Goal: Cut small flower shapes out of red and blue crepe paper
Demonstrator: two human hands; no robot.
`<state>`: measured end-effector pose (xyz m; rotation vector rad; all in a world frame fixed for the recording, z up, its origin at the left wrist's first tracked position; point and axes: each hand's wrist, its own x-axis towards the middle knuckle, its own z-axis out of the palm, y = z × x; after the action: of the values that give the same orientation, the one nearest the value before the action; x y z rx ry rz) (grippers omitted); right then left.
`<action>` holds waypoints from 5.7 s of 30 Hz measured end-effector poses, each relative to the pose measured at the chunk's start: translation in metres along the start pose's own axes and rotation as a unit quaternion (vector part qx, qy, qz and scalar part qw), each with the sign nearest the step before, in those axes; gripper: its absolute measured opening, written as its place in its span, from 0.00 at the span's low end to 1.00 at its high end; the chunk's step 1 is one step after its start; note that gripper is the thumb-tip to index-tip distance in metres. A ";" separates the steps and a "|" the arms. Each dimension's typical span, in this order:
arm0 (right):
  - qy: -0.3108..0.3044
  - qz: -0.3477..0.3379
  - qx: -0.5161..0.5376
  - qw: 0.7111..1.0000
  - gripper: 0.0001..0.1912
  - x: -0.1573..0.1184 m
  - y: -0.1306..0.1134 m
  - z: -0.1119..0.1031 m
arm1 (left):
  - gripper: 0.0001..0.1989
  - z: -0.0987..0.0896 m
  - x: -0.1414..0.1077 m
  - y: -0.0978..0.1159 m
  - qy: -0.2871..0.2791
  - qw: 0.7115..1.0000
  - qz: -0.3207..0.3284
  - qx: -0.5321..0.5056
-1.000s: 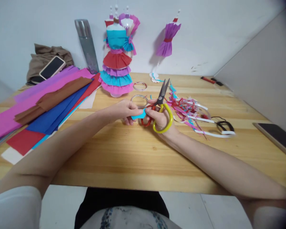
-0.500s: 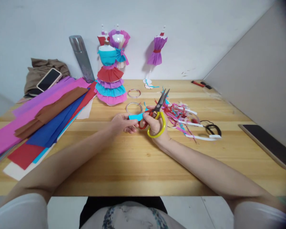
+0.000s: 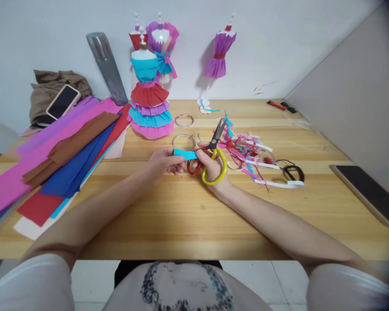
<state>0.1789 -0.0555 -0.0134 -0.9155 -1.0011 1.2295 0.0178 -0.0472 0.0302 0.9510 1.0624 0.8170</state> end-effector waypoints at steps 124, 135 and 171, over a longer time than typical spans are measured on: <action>-0.443 -0.004 -0.339 0.830 0.35 0.032 -0.061 -0.044 | 0.09 -0.015 0.002 0.051 0.025 0.996 0.035 0.083; -0.367 0.073 -0.314 0.873 0.44 0.020 -0.057 -0.032 | 0.08 -0.011 0.001 0.045 0.043 0.996 0.060 0.059; -0.376 0.066 -0.292 0.877 0.34 0.018 -0.064 -0.028 | 0.08 -0.011 0.004 0.033 0.027 0.997 0.046 0.056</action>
<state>0.2257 -0.0455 0.0399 -0.9782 -2.0420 1.4643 0.0056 -0.0288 0.0576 1.0850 1.1263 0.8703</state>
